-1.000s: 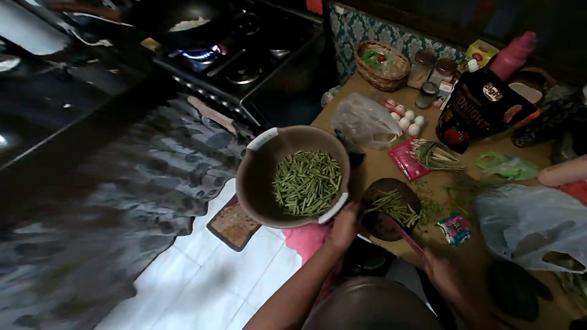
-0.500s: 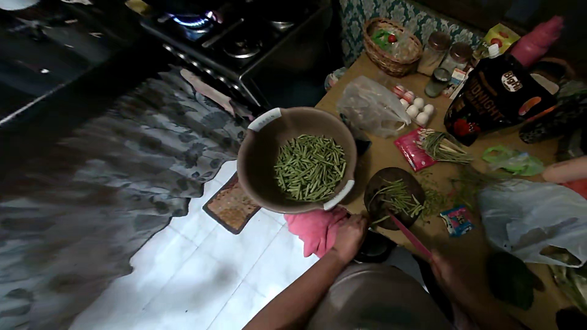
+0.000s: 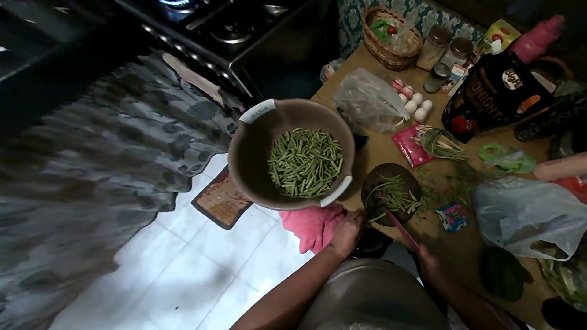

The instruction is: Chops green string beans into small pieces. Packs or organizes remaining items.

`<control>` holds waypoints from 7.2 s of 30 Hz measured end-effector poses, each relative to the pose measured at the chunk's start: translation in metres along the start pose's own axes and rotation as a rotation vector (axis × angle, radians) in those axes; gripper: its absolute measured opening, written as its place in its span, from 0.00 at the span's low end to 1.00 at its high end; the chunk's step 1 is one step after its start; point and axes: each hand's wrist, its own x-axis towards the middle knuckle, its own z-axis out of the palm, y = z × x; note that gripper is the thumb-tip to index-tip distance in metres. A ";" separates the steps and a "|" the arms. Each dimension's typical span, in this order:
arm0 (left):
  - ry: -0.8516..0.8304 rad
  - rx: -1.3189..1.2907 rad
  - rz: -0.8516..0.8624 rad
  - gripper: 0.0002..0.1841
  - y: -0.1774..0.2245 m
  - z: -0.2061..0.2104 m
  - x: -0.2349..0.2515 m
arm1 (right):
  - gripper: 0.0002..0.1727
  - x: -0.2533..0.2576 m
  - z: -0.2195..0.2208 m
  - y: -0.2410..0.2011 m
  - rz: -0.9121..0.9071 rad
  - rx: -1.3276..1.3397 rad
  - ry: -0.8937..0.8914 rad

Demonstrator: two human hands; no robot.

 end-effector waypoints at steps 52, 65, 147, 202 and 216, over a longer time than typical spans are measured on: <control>0.139 -0.218 -0.219 0.16 0.017 -0.045 0.015 | 0.23 0.014 -0.028 0.002 0.046 0.046 -0.122; -0.068 -0.462 -0.338 0.15 0.001 -0.009 0.001 | 0.21 -0.010 -0.009 -0.004 -0.093 0.041 0.083; -0.133 0.038 -0.174 0.19 0.044 -0.043 0.115 | 0.22 -0.007 -0.014 -0.008 0.058 0.072 -0.164; -0.001 0.017 0.057 0.20 0.111 -0.049 0.099 | 0.23 -0.001 -0.012 -0.013 0.039 0.035 -0.178; -0.060 0.140 -0.124 0.20 0.022 -0.036 0.094 | 0.22 0.015 -0.035 -0.018 0.104 -0.005 -0.208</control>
